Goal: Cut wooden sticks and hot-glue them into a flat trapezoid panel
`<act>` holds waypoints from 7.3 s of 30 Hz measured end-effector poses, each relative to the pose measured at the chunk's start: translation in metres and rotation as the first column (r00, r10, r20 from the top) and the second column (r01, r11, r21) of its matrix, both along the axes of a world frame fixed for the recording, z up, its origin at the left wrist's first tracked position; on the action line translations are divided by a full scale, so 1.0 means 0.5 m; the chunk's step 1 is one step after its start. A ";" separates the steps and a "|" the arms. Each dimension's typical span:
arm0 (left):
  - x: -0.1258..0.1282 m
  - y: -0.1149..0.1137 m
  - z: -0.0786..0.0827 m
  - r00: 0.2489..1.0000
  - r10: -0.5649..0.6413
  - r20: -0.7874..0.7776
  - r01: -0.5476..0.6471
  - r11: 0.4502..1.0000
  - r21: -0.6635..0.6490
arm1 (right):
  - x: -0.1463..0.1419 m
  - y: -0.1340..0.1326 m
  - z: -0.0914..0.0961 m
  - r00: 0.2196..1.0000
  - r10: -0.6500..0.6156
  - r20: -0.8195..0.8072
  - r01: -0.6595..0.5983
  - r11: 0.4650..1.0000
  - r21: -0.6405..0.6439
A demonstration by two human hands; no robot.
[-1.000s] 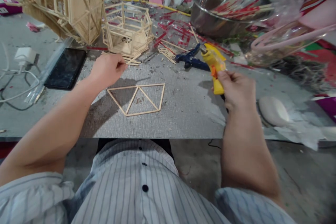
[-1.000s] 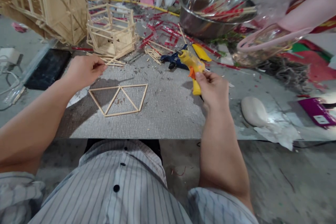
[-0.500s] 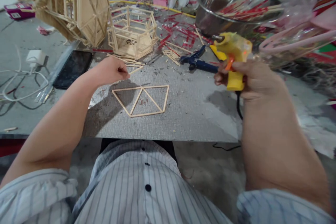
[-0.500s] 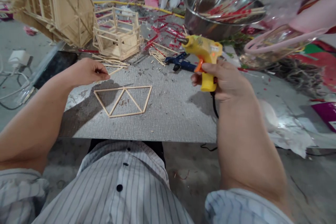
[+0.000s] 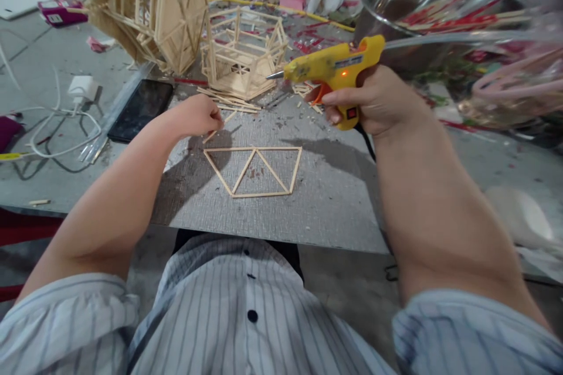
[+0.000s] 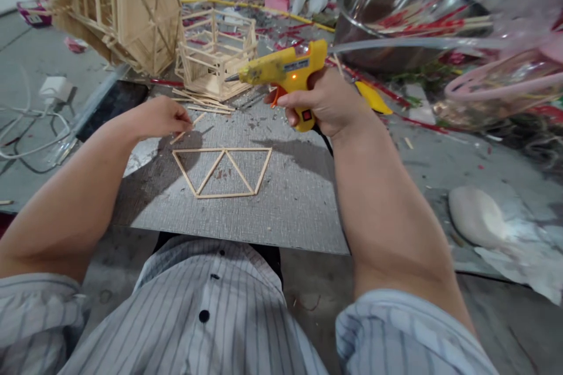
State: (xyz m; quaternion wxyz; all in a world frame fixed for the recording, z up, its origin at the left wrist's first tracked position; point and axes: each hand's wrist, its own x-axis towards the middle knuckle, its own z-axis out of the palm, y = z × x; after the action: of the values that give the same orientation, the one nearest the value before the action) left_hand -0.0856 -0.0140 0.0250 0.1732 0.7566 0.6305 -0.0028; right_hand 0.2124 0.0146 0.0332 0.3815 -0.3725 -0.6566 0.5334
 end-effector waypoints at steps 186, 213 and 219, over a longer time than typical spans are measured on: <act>-0.018 0.001 -0.027 0.886 0.349 0.305 -0.195 0.877 -0.439 | -0.141 -0.031 -0.031 0.887 0.019 0.461 -0.027 1.000 0.010; -0.001 -0.006 -0.035 0.928 0.302 0.217 -0.225 0.921 -0.317 | -0.125 -0.001 -0.048 0.961 0.050 0.271 -0.060 0.998 0.031; -0.017 0.007 -0.048 0.948 0.262 0.183 -0.227 0.955 -0.192 | -0.116 0.010 -0.058 0.969 0.066 0.238 -0.078 0.996 0.041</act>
State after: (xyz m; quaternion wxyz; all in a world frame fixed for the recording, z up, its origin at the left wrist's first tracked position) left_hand -0.0940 -0.0105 0.0013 0.2998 0.6511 0.6959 0.0440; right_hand 0.1547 0.0194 0.0044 0.2903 -0.3994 -0.7237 0.4822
